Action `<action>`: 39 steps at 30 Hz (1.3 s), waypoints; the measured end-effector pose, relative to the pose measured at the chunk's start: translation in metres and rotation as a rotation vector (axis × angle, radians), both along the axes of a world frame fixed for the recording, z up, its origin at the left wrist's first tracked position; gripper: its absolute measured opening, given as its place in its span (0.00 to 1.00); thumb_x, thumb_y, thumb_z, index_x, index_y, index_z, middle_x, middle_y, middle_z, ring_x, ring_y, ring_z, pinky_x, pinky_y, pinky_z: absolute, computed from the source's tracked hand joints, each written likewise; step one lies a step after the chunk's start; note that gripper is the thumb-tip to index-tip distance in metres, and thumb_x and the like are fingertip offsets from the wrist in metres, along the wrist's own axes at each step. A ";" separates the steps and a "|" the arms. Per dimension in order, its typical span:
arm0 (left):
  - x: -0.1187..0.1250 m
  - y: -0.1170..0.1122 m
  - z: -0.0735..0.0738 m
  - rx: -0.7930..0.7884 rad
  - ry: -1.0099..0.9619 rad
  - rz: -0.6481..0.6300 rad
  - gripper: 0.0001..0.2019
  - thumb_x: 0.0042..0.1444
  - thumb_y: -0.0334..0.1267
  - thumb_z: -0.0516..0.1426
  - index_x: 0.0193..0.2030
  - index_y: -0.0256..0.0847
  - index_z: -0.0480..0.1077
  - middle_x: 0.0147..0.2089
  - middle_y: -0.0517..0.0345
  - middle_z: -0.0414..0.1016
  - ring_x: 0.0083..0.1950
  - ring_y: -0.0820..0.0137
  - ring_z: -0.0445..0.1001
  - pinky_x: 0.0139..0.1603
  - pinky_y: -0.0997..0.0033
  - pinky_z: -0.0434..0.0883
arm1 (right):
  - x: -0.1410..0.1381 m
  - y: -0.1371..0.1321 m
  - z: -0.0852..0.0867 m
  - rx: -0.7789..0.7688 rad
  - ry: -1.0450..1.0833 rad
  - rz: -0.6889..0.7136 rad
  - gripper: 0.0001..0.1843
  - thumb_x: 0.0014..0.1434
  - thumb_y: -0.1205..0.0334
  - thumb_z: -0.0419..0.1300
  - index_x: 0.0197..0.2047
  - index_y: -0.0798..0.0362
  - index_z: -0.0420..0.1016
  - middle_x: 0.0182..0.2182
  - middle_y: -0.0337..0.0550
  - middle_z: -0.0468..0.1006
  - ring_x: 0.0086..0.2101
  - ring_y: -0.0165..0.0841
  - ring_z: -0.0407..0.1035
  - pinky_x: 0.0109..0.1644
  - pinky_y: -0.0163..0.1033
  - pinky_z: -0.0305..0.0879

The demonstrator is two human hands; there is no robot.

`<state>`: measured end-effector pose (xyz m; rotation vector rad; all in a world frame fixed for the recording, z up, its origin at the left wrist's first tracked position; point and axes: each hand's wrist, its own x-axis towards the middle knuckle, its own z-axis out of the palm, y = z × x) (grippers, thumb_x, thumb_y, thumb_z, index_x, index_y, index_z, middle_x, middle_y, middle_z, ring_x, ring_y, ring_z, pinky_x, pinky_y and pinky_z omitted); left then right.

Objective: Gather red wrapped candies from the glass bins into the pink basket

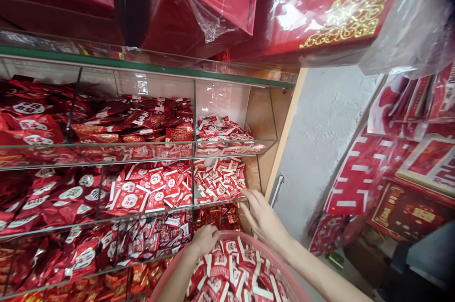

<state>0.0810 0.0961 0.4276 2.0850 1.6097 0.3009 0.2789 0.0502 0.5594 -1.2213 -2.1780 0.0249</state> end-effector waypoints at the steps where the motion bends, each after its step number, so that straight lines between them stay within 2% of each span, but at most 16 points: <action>1: 0.000 0.000 -0.001 -0.001 0.000 0.002 0.18 0.56 0.46 0.42 0.30 0.41 0.69 0.30 0.56 0.75 0.30 0.74 0.70 0.28 0.77 0.58 | -0.009 0.013 0.011 0.039 -0.014 -0.041 0.21 0.63 0.58 0.40 0.58 0.52 0.52 0.51 0.49 0.60 0.51 0.36 0.56 0.56 0.42 0.54; 3: 0.000 0.000 -0.001 -0.002 0.001 0.005 0.18 0.56 0.45 0.42 0.29 0.41 0.70 0.30 0.56 0.75 0.29 0.74 0.70 0.27 0.77 0.58 | -0.023 0.040 0.026 0.047 -0.055 -0.159 0.22 0.61 0.59 0.43 0.58 0.54 0.51 0.50 0.51 0.59 0.49 0.39 0.58 0.53 0.43 0.56; 5: 0.000 -0.001 -0.001 -0.002 0.003 0.006 0.18 0.56 0.45 0.42 0.30 0.41 0.70 0.31 0.57 0.75 0.30 0.74 0.70 0.27 0.77 0.58 | -0.032 0.064 0.032 -0.026 -0.115 -0.283 0.24 0.59 0.57 0.47 0.57 0.56 0.52 0.48 0.54 0.59 0.46 0.42 0.60 0.49 0.45 0.58; 8: 0.000 -0.001 0.001 -0.003 0.010 -0.002 0.17 0.56 0.45 0.43 0.30 0.41 0.70 0.32 0.57 0.75 0.31 0.74 0.70 0.29 0.78 0.58 | -0.037 0.088 0.029 -0.130 -0.203 -0.410 0.24 0.56 0.56 0.52 0.54 0.57 0.56 0.47 0.55 0.60 0.45 0.43 0.61 0.45 0.44 0.59; 10: 0.000 0.000 0.002 -0.007 0.016 -0.010 0.17 0.56 0.45 0.43 0.30 0.41 0.70 0.33 0.57 0.75 0.32 0.74 0.70 0.30 0.78 0.59 | -0.038 0.096 0.024 -0.142 -0.240 -0.442 0.25 0.55 0.56 0.54 0.54 0.57 0.56 0.48 0.56 0.59 0.45 0.43 0.61 0.45 0.44 0.59; 17: 0.001 0.001 0.003 -0.021 0.037 -0.010 0.18 0.56 0.45 0.43 0.31 0.42 0.70 0.34 0.58 0.76 0.32 0.75 0.70 0.30 0.78 0.58 | -0.043 0.102 0.015 -0.154 -0.280 -0.496 0.29 0.51 0.58 0.58 0.55 0.54 0.55 0.50 0.56 0.56 0.46 0.44 0.59 0.41 0.43 0.61; 21: 0.000 0.000 0.001 -0.014 0.036 -0.012 0.18 0.56 0.45 0.42 0.31 0.41 0.70 0.33 0.58 0.76 0.32 0.74 0.71 0.30 0.78 0.59 | -0.043 0.104 0.014 -0.159 -0.268 -0.488 0.31 0.47 0.64 0.60 0.55 0.53 0.56 0.52 0.57 0.54 0.46 0.44 0.59 0.42 0.43 0.61; 26: 0.000 0.001 0.001 -0.018 0.028 -0.017 0.18 0.56 0.46 0.42 0.32 0.42 0.71 0.35 0.57 0.76 0.35 0.73 0.71 0.32 0.78 0.60 | -0.041 0.108 0.011 -0.184 -0.257 -0.469 0.33 0.48 0.70 0.58 0.57 0.52 0.55 0.56 0.58 0.48 0.47 0.45 0.58 0.43 0.44 0.60; 29: 0.000 0.000 0.001 -0.027 0.021 -0.014 0.18 0.56 0.45 0.43 0.34 0.42 0.71 0.37 0.57 0.76 0.37 0.73 0.72 0.34 0.78 0.61 | -0.041 0.106 0.012 -0.203 -0.267 -0.463 0.35 0.47 0.71 0.58 0.58 0.52 0.53 0.56 0.60 0.49 0.47 0.44 0.58 0.44 0.44 0.58; 31: 0.000 0.000 0.000 -0.028 0.018 -0.011 0.17 0.56 0.45 0.43 0.34 0.43 0.71 0.37 0.57 0.76 0.37 0.73 0.72 0.34 0.78 0.61 | -0.042 0.103 0.018 -0.166 -0.294 -0.463 0.33 0.47 0.70 0.58 0.57 0.53 0.56 0.56 0.60 0.50 0.48 0.45 0.57 0.45 0.46 0.57; 33: -0.001 0.000 -0.001 -0.027 0.017 -0.009 0.18 0.56 0.45 0.43 0.34 0.43 0.71 0.37 0.57 0.77 0.36 0.72 0.72 0.34 0.77 0.62 | -0.045 0.098 0.027 -0.077 -0.315 -0.416 0.28 0.48 0.67 0.59 0.54 0.54 0.60 0.55 0.59 0.54 0.49 0.46 0.55 0.48 0.49 0.54; 35: -0.001 0.000 -0.002 -0.022 0.019 -0.006 0.18 0.56 0.46 0.43 0.35 0.42 0.71 0.36 0.56 0.77 0.36 0.72 0.72 0.33 0.77 0.62 | -0.050 0.096 0.036 -0.037 -0.310 -0.248 0.24 0.48 0.63 0.60 0.50 0.54 0.65 0.51 0.56 0.61 0.50 0.46 0.54 0.50 0.50 0.52; 37: -0.001 0.000 -0.003 -0.016 0.021 -0.005 0.19 0.56 0.47 0.43 0.35 0.42 0.72 0.36 0.56 0.77 0.36 0.71 0.72 0.33 0.76 0.62 | -0.061 0.098 0.041 -0.163 -0.277 0.066 0.21 0.47 0.59 0.62 0.46 0.54 0.69 0.44 0.49 0.68 0.46 0.40 0.59 0.49 0.45 0.55; 39: -0.001 0.000 -0.002 -0.011 0.022 -0.006 0.19 0.56 0.46 0.43 0.35 0.42 0.72 0.36 0.56 0.77 0.36 0.71 0.72 0.33 0.76 0.62 | -0.075 0.102 0.039 -0.401 -0.227 0.361 0.20 0.46 0.60 0.62 0.44 0.55 0.70 0.38 0.42 0.72 0.39 0.33 0.64 0.43 0.38 0.60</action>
